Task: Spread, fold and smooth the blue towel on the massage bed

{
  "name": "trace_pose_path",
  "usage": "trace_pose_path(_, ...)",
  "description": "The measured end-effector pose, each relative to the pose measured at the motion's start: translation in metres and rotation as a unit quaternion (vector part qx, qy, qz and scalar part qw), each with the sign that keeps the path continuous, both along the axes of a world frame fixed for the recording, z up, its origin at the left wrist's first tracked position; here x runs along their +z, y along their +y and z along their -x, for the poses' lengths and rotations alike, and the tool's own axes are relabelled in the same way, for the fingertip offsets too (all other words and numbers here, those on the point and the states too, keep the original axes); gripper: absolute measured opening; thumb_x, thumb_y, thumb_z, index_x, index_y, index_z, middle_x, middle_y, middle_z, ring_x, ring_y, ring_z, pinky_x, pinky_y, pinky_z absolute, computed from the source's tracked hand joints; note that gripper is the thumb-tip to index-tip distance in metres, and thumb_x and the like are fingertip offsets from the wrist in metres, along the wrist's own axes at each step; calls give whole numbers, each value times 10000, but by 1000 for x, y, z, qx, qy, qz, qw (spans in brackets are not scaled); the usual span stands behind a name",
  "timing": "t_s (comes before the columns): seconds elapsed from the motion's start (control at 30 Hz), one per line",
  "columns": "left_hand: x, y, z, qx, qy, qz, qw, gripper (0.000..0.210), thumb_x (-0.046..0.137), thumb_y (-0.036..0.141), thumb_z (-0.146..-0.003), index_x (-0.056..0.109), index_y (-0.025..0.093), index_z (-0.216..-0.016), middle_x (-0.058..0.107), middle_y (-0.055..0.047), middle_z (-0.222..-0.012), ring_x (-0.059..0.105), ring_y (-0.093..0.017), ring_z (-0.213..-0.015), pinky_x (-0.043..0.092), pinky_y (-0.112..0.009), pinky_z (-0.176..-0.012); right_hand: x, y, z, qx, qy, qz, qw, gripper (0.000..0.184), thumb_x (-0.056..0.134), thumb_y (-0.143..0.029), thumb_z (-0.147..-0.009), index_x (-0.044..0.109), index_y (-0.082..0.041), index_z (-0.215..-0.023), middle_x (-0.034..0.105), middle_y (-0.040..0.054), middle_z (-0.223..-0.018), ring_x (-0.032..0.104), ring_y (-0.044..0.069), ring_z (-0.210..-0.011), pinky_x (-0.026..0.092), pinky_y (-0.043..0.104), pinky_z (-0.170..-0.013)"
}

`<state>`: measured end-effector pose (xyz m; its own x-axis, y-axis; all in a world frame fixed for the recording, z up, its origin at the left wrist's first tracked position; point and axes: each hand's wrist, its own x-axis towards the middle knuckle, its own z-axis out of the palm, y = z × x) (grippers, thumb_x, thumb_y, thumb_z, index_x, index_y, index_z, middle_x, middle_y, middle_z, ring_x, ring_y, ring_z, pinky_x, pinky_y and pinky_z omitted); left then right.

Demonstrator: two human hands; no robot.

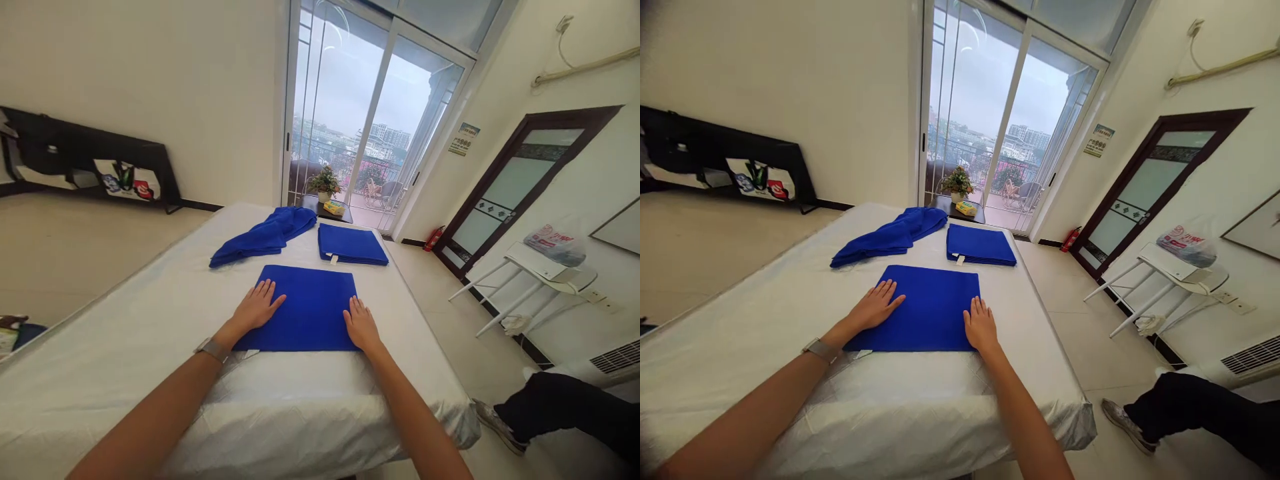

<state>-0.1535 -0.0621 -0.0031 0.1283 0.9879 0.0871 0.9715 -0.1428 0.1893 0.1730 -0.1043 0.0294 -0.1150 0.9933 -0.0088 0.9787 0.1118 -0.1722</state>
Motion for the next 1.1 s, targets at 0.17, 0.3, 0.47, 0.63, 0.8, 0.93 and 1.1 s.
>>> trace_pose_path(0.17, -4, 2, 10, 13, 7, -18, 1000, 849, 139, 635, -971, 280, 34, -1554, 265, -179, -1633, 212, -304, -1527, 182, -488, -1232, -3, -9, 4, -8, 6, 14, 1000, 644, 167, -433, -1056, 190, -93, -1602, 169, 69, -1665, 142, 208, -1536, 108, 386, -1237)
trace_pose_path(0.3, 3, 4, 10, 31, 20, -50, 998, 862, 128, 627, -973, 329, -4, -1523, 279, -229, -1616, 215, -326, -1523, 191, -498, -1225, -2, -8, 5, -6, 22, 10, 1000, 646, 163, -432, -1051, 201, -94, -1601, 170, 71, -1663, 148, 203, -1535, 115, 392, -1239)
trace_pose_path(0.47, 18, 0, -68, -119, -8, -45, 992, 816, 140, 633, -986, 374, 63, -1521, 310, -184, -1616, 236, -283, -1521, 208, -448, -1228, -3, -9, 6, -6, 42, 3, 999, 651, 161, -421, -1047, 211, -76, -1596, 180, 84, -1661, 152, 222, -1534, 102, 405, -1241)
trace_pose_path(0.63, 17, -6, -179, -279, -22, -84, 956, 671, 150, 536, -1029, 344, 157, -1548, 339, -132, -1614, 246, -218, -1520, 206, -419, -1234, -3, -13, 4, 13, 39, -7, 999, 619, 253, -319, -1024, 205, -110, -1604, 162, 80, -1665, 148, 234, -1535, 100, 406, -1240)
trace_pose_path(0.8, 8, -7, -193, -278, -20, -59, 959, 646, 132, 498, -1041, 338, 160, -1551, 359, -139, -1600, 270, -221, -1511, 231, -448, -1226, -4, -14, 3, 20, 44, -20, 999, 618, 267, -294, -1015, 210, -113, -1603, 142, 76, -1668, 147, 236, -1535, 97, 410, -1242)
trace_pose_path(0.93, 4, -14, -144, -234, -17, -32, 972, 736, 183, 613, -1006, 303, 146, -1562, 299, -111, -1623, 236, -228, -1522, 186, -431, -1243, -3, -14, 5, 0, 60, -18, 998, 614, 203, -344, -1038, 258, -68, -1583, 211, 101, -1651, 186, 227, -1526, 125, 407, -1242)
trace_pose_path(1.1, -3, -38, -58, -170, 20, -15, 985, 744, 204, 643, -980, 270, 195, -1569, 256, -66, -1636, 212, -230, -1528, 187, -441, -1242, 0, -16, 6, -7, 65, -22, 998, 616, 190, -373, -1044, 250, -93, -1590, 211, 75, -1651, 178, 217, -1529, 131, 405, -1244)
